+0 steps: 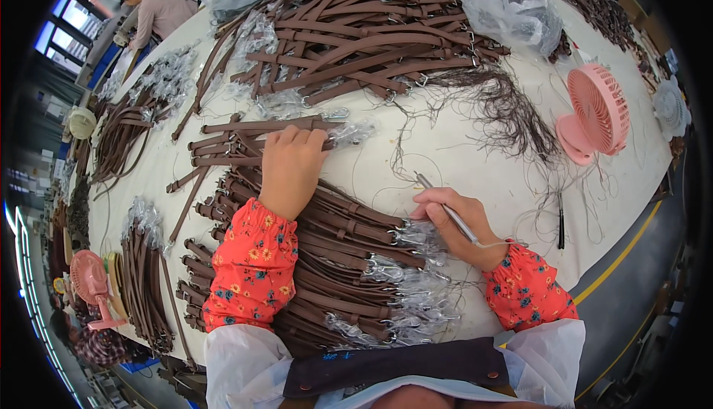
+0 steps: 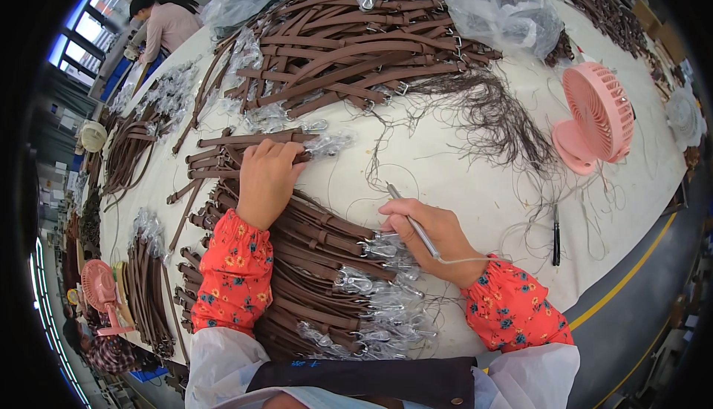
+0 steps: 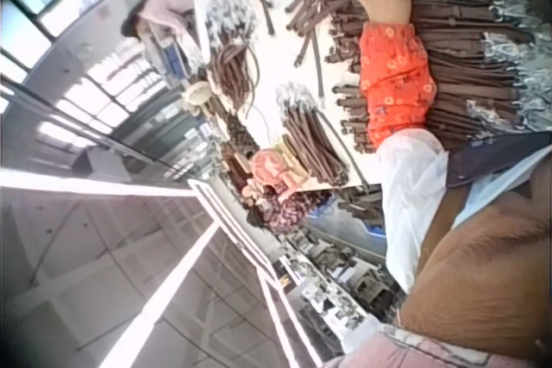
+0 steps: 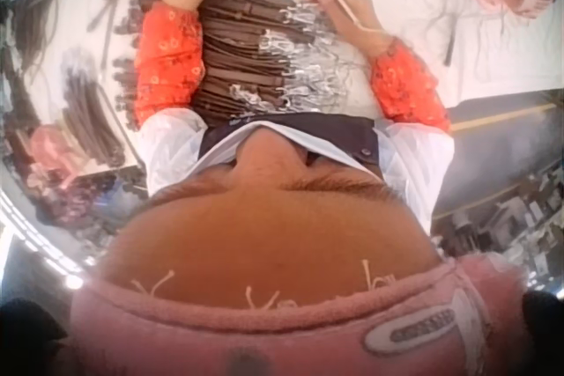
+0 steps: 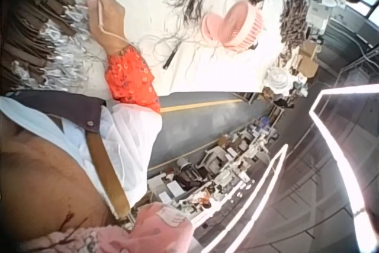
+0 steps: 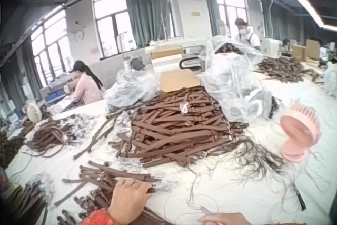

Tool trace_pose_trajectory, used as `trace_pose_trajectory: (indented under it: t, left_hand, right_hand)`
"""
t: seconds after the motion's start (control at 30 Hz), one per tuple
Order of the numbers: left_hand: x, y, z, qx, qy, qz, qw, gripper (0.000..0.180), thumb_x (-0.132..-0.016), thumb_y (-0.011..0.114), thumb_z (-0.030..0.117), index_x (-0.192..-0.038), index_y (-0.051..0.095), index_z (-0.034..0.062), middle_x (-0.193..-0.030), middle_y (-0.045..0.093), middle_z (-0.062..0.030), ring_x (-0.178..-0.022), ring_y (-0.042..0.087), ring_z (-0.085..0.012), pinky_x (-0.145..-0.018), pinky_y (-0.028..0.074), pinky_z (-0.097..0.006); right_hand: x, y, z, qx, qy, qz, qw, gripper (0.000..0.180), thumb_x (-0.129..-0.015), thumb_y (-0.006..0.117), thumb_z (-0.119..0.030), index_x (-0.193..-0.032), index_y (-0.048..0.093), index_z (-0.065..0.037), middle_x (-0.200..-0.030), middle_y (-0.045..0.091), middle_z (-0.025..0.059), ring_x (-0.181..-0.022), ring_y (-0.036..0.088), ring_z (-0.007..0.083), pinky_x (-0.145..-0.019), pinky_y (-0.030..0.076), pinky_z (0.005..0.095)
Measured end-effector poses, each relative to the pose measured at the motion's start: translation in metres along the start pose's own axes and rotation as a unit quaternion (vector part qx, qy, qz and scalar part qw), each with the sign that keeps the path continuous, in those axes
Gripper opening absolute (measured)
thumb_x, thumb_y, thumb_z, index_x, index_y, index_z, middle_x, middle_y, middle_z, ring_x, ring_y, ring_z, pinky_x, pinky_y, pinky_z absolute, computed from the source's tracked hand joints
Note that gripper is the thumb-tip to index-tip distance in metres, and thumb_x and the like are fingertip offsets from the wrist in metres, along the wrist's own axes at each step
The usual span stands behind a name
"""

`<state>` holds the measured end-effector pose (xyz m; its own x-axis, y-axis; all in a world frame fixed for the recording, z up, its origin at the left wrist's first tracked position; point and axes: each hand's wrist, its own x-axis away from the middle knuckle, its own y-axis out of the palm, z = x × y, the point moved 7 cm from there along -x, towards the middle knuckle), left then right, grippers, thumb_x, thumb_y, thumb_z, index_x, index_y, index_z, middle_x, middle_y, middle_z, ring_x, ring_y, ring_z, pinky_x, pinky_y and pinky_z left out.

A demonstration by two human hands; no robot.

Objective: The person uses a metal tool to attach metal clasps to the ends of brown leather straps. They work on individual straps, securing the hardware, and then gather the finished items into a bundle.

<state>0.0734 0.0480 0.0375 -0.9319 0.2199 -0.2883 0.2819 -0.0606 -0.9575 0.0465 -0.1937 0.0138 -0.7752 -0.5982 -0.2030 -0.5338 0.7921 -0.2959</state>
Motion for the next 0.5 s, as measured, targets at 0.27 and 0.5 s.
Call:
trace_pose_trajectory:
  t: [0.27, 0.5]
  left_hand:
    - [0.004, 0.024, 0.083, 0.438, 0.101, -0.092, 0.888, 0.027, -0.085, 0.070, 0.005, -0.111, 0.064, 0.0029, -0.097, 0.064, -0.0132, -0.087, 0.064, -0.0306, -0.078, 0.051, -0.036]
    - [0.000, 0.034, 0.078, 0.478, 0.057, -0.117, 0.869, 0.021, -0.083, 0.070, 0.003, -0.103, 0.065, 0.0025, -0.096, 0.062, -0.0115, -0.086, 0.063, -0.0266, -0.077, 0.051, -0.034]
  right_hand:
    - [0.002, -0.016, -0.013, 0.057, -0.076, 0.126, 0.987, 0.016, -0.098, 0.055, -0.008, -0.113, 0.060, -0.004, -0.098, 0.068, 0.0121, -0.085, 0.066, 0.0234, -0.076, 0.052, 0.0320]
    - [-0.008, -0.009, -0.004, 0.179, -0.064, 0.100, 0.977, 0.020, -0.086, 0.064, -0.001, -0.105, 0.063, -0.009, -0.090, 0.064, 0.0125, -0.080, 0.061, 0.0320, -0.076, 0.048, 0.0378]
